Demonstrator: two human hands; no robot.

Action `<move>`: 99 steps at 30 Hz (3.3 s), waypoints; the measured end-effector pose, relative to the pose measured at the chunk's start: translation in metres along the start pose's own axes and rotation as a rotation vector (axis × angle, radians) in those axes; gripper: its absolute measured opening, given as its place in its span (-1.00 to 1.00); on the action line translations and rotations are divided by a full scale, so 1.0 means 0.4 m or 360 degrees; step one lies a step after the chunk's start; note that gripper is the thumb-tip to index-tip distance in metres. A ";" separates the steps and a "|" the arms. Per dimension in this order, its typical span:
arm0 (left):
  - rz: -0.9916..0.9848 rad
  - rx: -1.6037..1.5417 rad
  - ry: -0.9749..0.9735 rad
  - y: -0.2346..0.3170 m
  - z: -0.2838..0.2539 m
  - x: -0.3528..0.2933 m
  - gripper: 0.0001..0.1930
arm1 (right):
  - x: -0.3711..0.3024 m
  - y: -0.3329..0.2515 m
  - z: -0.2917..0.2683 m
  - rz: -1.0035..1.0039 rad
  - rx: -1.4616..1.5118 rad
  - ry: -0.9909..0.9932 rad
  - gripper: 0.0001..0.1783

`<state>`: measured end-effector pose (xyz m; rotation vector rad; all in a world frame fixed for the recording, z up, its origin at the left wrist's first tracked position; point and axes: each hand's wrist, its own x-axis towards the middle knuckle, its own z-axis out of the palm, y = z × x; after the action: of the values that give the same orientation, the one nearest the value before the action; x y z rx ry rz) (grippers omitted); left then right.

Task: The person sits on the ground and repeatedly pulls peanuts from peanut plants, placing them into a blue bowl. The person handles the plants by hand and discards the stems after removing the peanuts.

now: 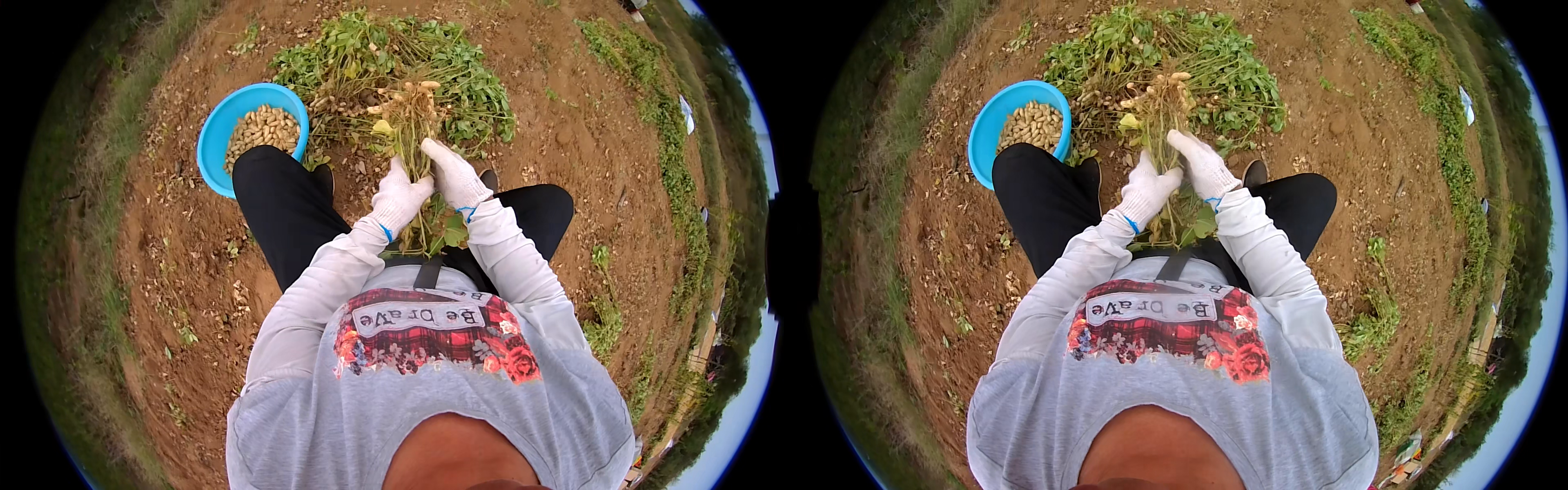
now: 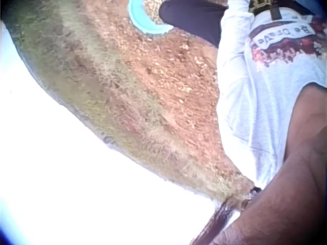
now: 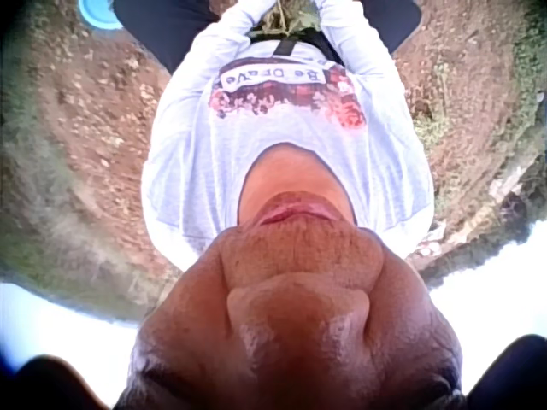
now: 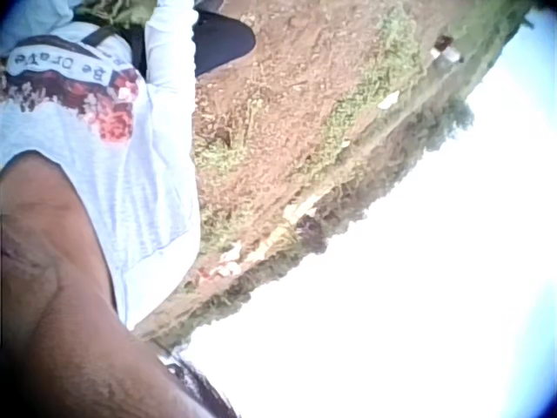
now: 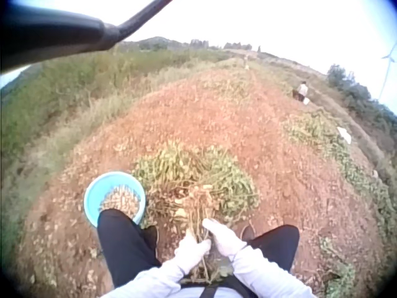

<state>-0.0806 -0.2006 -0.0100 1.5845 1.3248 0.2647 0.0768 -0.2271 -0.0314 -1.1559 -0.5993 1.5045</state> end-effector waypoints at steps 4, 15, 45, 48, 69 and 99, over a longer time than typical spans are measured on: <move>0.0119 0.0089 -0.0096 0.023 -0.014 -0.033 -0.08 | -0.041 -0.165 0.034 0.0224 0.0009 -0.0005 -0.26; 0.0798 0.1237 0.0212 -0.011 0.119 0.112 -0.12 | 0.134 -0.154 -0.087 0.0253 0.0449 0.0150 -0.63; 0.1017 0.0744 -0.0651 0.275 -0.286 0.452 -0.57 | 0.312 -0.262 -0.191 -0.0303 -0.0246 0.0061 -0.56; 0.0896 0.1279 -0.0190 0.233 -0.328 0.492 -0.55 | 0.299 -0.289 -0.203 -0.0181 0.0142 -0.0217 -0.61; 0.0376 -0.1142 -0.0915 0.222 -0.159 0.452 -0.50 | 0.279 -0.301 -0.152 -0.0353 -0.0231 0.0050 -0.45; 0.0384 -0.0612 -0.0746 0.229 -0.180 0.433 -0.40 | 0.275 -0.273 -0.120 -0.0420 -0.0164 0.0232 -0.58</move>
<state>-0.0106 -0.0070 0.0242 1.3660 0.6757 0.2575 0.1757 -0.1038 0.0047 -1.2027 -0.7060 1.1666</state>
